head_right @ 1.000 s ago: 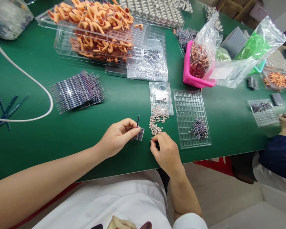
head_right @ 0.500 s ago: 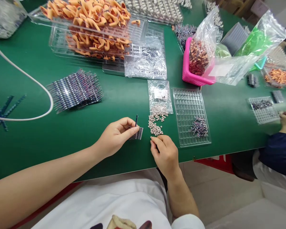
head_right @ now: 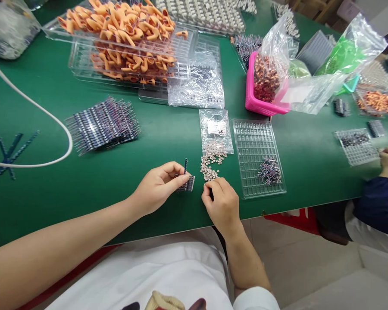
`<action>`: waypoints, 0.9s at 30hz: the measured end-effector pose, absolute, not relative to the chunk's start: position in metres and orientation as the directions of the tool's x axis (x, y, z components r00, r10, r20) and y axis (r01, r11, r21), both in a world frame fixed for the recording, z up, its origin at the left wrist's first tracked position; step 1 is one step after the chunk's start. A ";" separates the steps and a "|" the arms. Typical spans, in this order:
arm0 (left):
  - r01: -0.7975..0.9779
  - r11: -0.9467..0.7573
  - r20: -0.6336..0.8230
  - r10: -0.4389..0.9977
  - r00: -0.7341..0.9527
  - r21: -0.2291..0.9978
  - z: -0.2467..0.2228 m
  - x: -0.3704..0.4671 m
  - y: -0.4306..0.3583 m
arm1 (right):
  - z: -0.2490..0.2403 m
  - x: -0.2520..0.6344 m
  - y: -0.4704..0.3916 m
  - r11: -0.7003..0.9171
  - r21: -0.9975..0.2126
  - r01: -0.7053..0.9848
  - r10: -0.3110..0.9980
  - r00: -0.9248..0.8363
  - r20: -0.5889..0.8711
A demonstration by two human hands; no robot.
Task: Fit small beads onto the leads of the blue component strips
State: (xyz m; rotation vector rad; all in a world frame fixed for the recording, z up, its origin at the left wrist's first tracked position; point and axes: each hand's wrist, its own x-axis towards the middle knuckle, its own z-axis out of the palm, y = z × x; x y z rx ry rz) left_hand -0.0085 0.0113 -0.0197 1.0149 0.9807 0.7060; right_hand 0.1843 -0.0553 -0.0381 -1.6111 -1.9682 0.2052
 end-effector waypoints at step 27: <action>-0.108 0.224 -0.122 0.807 0.578 0.969 -0.014 -0.009 -0.008 | -0.036 0.164 -0.061 0.064 -0.952 0.299 0.928 0.333 0.166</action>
